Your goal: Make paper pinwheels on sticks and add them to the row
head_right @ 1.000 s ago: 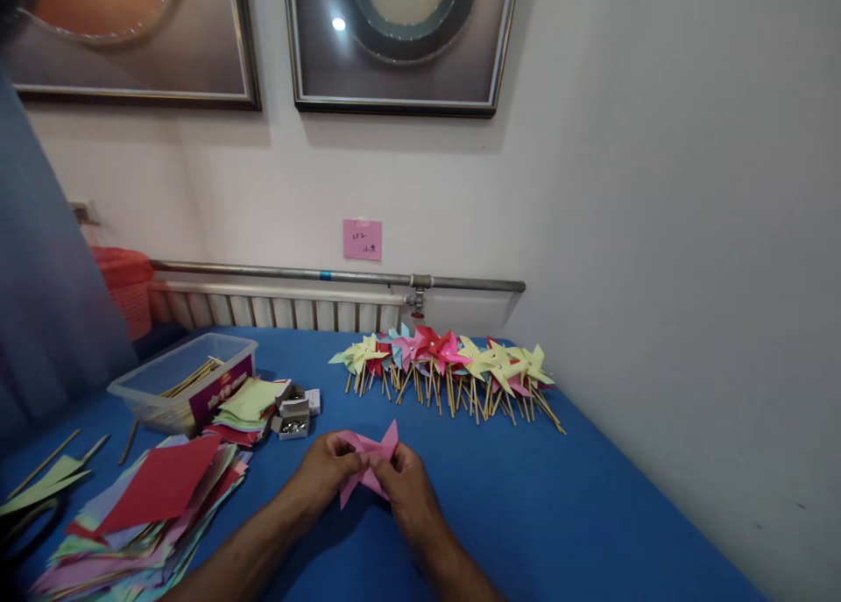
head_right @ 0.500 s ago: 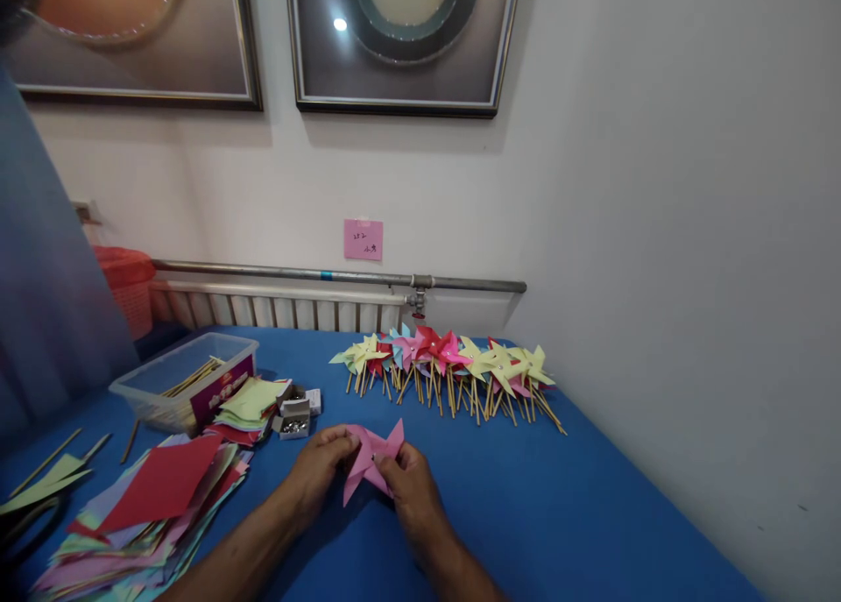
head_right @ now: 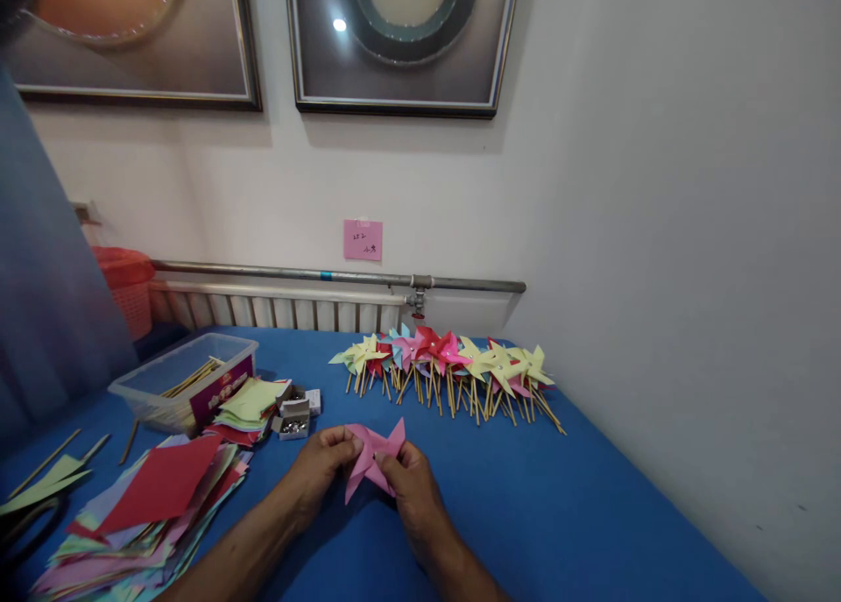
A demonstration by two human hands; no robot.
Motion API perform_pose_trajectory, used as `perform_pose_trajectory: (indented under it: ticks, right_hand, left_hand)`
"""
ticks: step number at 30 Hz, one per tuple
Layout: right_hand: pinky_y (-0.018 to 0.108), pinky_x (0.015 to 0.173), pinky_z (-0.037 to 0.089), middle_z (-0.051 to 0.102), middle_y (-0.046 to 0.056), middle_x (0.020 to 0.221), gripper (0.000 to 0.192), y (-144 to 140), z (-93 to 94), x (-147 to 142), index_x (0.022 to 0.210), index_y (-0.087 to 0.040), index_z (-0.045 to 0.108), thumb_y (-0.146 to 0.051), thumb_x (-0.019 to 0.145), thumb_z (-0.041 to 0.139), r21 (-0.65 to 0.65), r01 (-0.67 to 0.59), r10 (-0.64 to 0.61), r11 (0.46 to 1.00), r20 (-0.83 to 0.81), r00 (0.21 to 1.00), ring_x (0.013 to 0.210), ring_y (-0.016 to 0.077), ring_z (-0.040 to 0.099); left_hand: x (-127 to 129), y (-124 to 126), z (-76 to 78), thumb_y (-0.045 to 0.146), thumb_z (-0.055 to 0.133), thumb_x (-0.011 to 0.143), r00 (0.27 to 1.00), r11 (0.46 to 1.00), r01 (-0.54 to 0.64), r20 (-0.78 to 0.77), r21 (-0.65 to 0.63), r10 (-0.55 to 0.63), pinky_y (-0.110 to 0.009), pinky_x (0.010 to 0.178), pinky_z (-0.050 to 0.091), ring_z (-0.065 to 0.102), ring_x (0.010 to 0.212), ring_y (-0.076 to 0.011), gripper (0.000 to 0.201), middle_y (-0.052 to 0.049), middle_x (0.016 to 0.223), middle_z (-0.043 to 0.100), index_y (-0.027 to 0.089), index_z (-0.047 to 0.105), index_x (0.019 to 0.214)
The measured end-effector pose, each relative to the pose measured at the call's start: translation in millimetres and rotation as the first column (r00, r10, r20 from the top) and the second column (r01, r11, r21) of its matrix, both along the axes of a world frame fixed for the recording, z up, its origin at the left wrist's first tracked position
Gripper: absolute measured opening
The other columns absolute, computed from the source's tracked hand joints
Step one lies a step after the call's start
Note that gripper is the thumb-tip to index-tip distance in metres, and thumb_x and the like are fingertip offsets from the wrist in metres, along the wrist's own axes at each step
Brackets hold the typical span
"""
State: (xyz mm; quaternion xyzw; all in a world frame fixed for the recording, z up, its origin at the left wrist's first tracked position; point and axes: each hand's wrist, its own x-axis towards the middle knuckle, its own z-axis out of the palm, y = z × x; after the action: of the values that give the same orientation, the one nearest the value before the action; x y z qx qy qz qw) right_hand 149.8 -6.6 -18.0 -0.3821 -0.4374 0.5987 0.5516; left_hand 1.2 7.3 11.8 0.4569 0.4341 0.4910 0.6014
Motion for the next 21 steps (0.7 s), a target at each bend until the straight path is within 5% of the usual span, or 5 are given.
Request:
perform_pose_trajectory:
  ticks: [13, 21]
  right_hand:
    - [0.031, 0.07, 0.052, 0.075, 0.005, 0.078, 0.043, -2.5, -0.2, -0.8, 0.097, -0.013, 0.074, -0.048, 0.073, 0.081, 0.026, -0.002, 0.002, 1.0, -0.009, 1.0, 0.071, 0.02, 0.067]
    - [0.027, 0.067, 0.048, 0.076, 0.004, 0.08, 0.037, -3.2, 6.8, -2.6, 0.093, -0.014, 0.074, -0.039, 0.068, 0.085, -0.025, -0.008, 0.006, 1.0, -0.074, 0.997, 0.068, 0.0175, 0.064]
  left_hand:
    - [-1.3, -2.3, 2.2, 0.035, 0.077, 0.058, 1.0, 0.999, 0.029, 0.001, -0.036, -0.029, -0.026, 0.051, 0.021, 0.034, 0.045, -0.0074, 0.028, 0.003, 0.045, 0.045, 0.017, 0.055, 0.054]
    - [-6.8, 4.4, 3.0, 0.034, 0.071, 0.06, 0.999, 0.998, -0.049, 0.003, -0.025, 0.049, -0.025, 0.055, 0.034, 0.049, 0.052, -0.0108, 0.022, -0.001, 0.06, 0.06, 0.015, 0.061, 0.068]
